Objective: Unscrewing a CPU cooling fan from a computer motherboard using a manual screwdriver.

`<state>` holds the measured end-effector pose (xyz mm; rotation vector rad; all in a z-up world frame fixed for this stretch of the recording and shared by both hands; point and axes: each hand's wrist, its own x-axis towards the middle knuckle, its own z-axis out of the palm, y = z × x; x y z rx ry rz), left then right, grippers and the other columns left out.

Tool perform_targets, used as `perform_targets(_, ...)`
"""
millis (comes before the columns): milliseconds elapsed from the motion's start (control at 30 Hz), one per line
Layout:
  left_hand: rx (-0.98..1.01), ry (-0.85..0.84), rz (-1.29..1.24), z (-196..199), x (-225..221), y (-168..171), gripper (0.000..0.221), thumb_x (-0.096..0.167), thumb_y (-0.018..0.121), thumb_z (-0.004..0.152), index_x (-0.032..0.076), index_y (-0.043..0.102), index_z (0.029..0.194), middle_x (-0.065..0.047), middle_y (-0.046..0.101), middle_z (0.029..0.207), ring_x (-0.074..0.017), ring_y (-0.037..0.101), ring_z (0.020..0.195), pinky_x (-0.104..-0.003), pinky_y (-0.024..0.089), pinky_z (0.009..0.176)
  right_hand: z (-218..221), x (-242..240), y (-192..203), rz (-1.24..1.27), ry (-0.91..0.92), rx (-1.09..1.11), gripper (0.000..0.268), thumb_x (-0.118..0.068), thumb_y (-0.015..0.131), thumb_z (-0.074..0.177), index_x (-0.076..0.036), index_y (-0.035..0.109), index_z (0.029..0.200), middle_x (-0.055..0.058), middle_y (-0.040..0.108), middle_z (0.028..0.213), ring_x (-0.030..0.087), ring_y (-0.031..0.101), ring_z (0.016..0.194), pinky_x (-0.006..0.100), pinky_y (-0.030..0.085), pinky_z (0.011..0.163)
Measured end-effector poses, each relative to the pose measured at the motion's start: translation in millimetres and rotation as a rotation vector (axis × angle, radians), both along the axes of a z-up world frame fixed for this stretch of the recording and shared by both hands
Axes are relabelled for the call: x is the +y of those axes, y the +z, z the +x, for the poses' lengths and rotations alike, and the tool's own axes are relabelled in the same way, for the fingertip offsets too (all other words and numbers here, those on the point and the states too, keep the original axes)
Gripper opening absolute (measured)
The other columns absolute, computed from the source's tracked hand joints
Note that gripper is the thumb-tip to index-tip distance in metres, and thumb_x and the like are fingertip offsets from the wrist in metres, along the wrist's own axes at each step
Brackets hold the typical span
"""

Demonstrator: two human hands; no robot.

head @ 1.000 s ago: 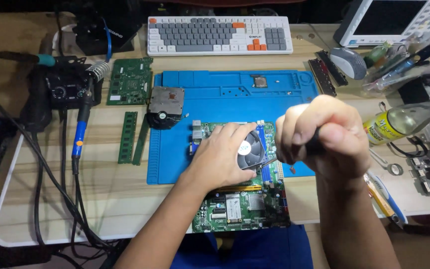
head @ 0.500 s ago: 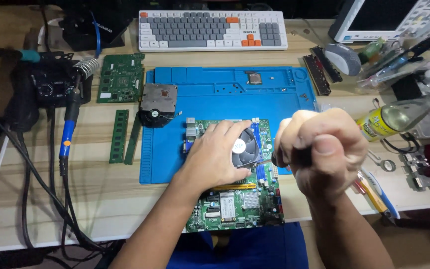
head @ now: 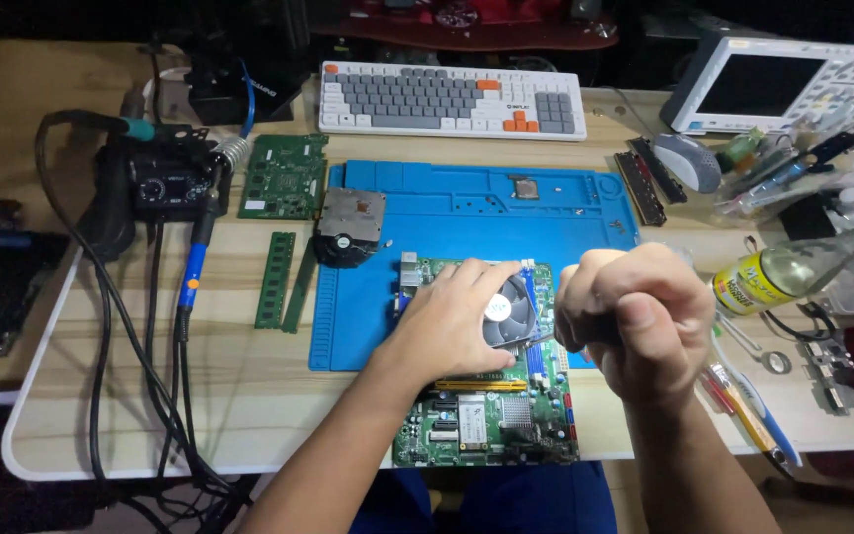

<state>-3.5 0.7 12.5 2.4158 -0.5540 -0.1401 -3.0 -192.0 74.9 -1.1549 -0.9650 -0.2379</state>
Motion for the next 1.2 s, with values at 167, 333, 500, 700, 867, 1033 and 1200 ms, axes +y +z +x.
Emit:
perform_targets(167, 0.02, 0.009, -0.013, -1.7, -0.3, 0.1, 0.106, 0.042, 0.094, 0.072, 0.015, 0.052, 0.166, -0.021, 0.065, 0.146, -0.0463, 0.06, 0.14, -0.068, 0.053, 0.108, -6.6, 5.2, -5.0, 0.045, -0.129, -0.052, 0.027, -0.019, 0.053, 0.106, 0.0, 0.055, 0.087, 0.01, 0.047, 0.053, 0.015, 0.045, 0.04, 0.028, 0.043, 0.043)
perform_targets(333, 0.03, 0.017, -0.001, -1.5, 1.0, 3.4, 0.107, 0.045, 0.093, 0.072, 0.018, 0.051, 0.166, -0.019, 0.065, 0.147, -0.0438, 0.06, 0.142, -0.065, 0.053, 0.11, 4.2, -7.1, -11.2, -0.05, -0.099, -0.007, 0.035, -0.034, 0.06, 0.112, 0.001, 0.055, 0.114, 0.018, 0.059, 0.074, 0.017, 0.055, 0.058, 0.028, 0.049, 0.048)
perform_targets(500, 0.018, 0.004, 0.018, -1.7, 5.7, -1.8, 0.121, 0.054, 0.095, 0.07, 0.016, 0.042, 0.172, -0.02, 0.055, 0.161, -0.0428, 0.045, 0.156, -0.066, 0.031, 0.129, -0.7, -30.2, -14.1, -0.353, -0.208, -0.079, 0.061, -0.014, 0.079, 0.096, 0.011, 0.052, 0.145, 0.024, 0.071, 0.103, 0.018, 0.074, 0.075, 0.033, 0.066, 0.07)
perform_targets(700, 0.033, 0.032, -0.096, -7.3, 27.0, -11.7, 0.145, 0.056, 0.106, 0.063, 0.013, 0.025, 0.175, -0.014, 0.036, 0.175, -0.04, 0.029, 0.162, -0.063, 0.023, 0.13, -22.3, -25.6, 44.7, -0.378, -0.55, -0.213, 0.065, -0.045, 0.061, 0.106, 0.001, 0.038, 0.145, 0.025, 0.07, 0.114, 0.032, 0.077, 0.094, 0.039, 0.067, 0.088)
perform_targets(867, -0.142, 0.065, -0.196, -6.5, 43.7, -40.9, 0.147, 0.075, 0.095, 0.058, 0.004, 0.033, 0.171, -0.021, 0.044, 0.172, -0.042, 0.033, 0.162, -0.062, 0.013, 0.135, -4.7, -1.5, 48.4, -0.319, -0.47, -0.242, 0.058, -0.026, 0.07, 0.104, -0.007, 0.034, 0.146, 0.03, 0.068, 0.129, 0.037, 0.079, 0.108, 0.044, 0.072, 0.1)
perform_targets(1033, 0.136, 0.094, -0.208, -13.1, 46.8, -20.5, 0.13, 0.073, 0.088, 0.065, 0.016, 0.036, 0.17, -0.015, 0.032, 0.181, -0.0343, 0.018, 0.17, -0.059, -0.001, 0.136, 24.2, 18.1, 21.7, -0.356, -0.383, -0.228, 0.069, -0.02, 0.073, 0.107, -0.014, 0.031, 0.162, 0.03, 0.065, 0.137, 0.036, 0.078, 0.107, 0.046, 0.071, 0.103)
perform_targets(1200, 0.019, 0.09, -0.372, -3.7, 47.8, -50.5, 0.106, 0.059, 0.092, 0.068, 0.02, 0.055, 0.159, -0.013, 0.052, 0.169, -0.0359, 0.034, 0.165, -0.062, 0.014, 0.132, 42.6, 21.8, 1.7, -0.37, -0.327, -0.251, 0.068, -0.01, 0.07, 0.108, -0.01, 0.03, 0.163, 0.034, 0.061, 0.138, 0.037, 0.075, 0.101, 0.051, 0.068, 0.11)
